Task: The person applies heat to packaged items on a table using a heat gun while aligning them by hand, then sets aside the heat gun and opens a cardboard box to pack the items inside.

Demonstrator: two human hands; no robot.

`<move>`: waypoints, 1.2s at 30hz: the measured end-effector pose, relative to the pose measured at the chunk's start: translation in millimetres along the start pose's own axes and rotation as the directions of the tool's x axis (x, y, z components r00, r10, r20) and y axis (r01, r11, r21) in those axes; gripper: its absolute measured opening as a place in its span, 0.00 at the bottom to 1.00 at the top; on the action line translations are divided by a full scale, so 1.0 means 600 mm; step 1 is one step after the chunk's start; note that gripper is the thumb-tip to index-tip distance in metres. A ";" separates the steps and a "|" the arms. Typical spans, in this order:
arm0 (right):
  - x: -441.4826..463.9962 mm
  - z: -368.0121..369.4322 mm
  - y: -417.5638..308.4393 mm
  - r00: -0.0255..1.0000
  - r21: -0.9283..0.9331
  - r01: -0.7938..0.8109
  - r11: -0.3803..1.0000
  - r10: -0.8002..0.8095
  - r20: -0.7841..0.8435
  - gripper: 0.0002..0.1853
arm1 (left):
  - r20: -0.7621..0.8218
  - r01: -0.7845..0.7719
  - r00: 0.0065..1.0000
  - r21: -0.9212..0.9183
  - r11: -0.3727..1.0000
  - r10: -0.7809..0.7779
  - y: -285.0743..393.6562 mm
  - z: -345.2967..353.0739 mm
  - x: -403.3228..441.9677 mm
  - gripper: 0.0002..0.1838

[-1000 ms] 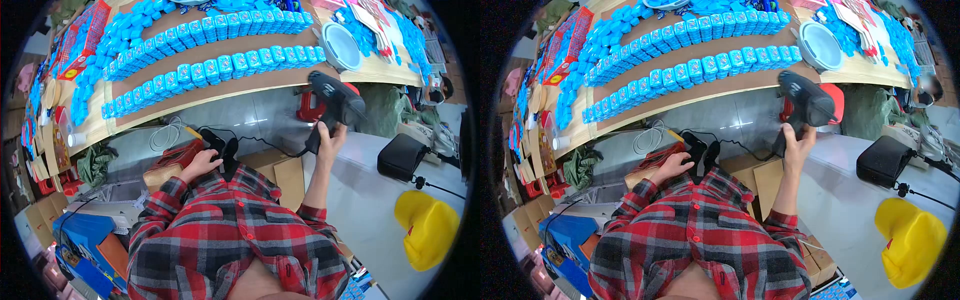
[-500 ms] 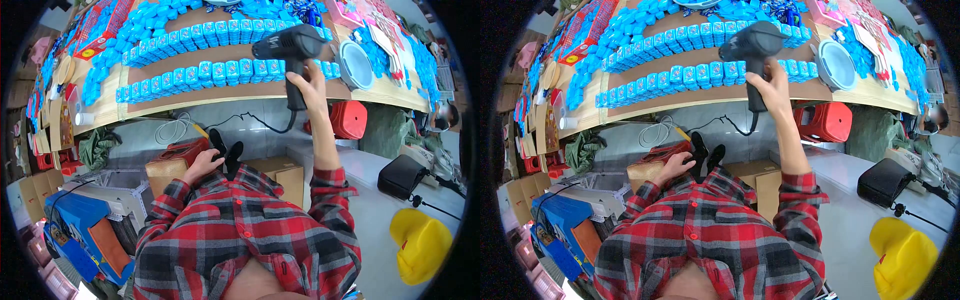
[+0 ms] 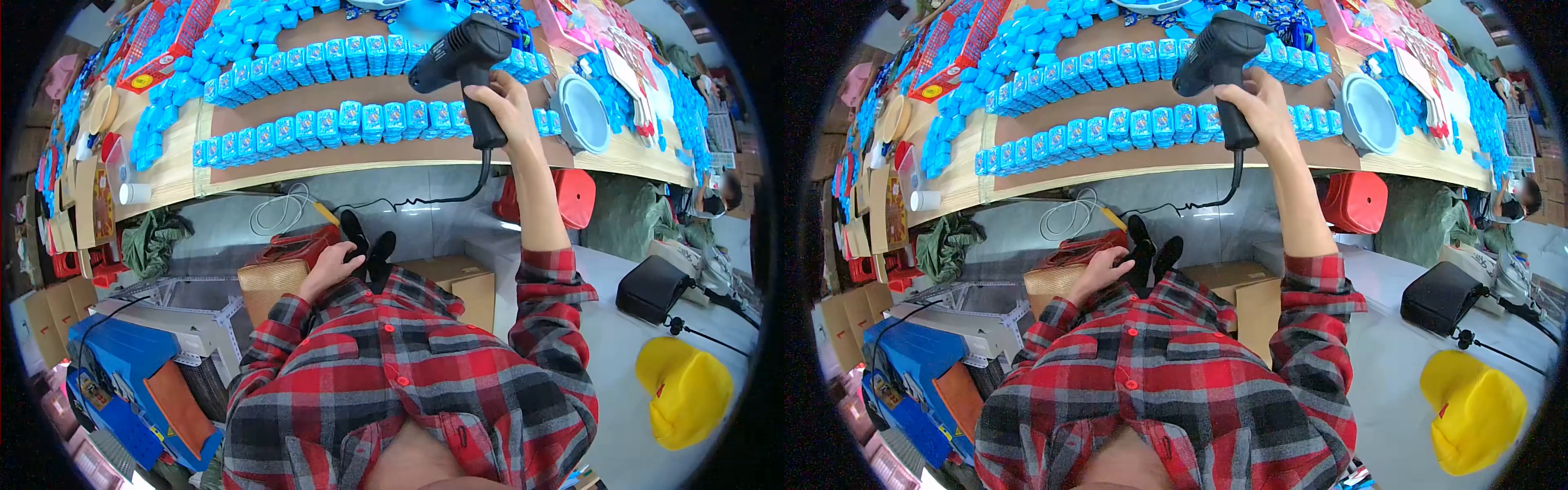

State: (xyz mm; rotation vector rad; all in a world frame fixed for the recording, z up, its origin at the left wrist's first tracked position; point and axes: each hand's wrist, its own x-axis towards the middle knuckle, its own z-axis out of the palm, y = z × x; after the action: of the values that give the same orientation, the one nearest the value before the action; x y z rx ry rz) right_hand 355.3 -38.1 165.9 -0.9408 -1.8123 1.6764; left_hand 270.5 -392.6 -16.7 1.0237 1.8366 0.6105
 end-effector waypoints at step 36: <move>0.145 0.274 -0.103 0.865 0.029 -0.077 0.997 0.052 0.499 0.17 | -0.181 -0.138 0.975 -0.019 0.990 0.132 -0.077 -0.099 0.039 0.15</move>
State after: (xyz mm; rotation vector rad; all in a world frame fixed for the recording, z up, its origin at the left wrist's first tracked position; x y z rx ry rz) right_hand 165.9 -78.4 198.6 -0.5797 -2.0613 2.1447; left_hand 194.0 -396.6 -35.7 1.1095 1.9166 0.8347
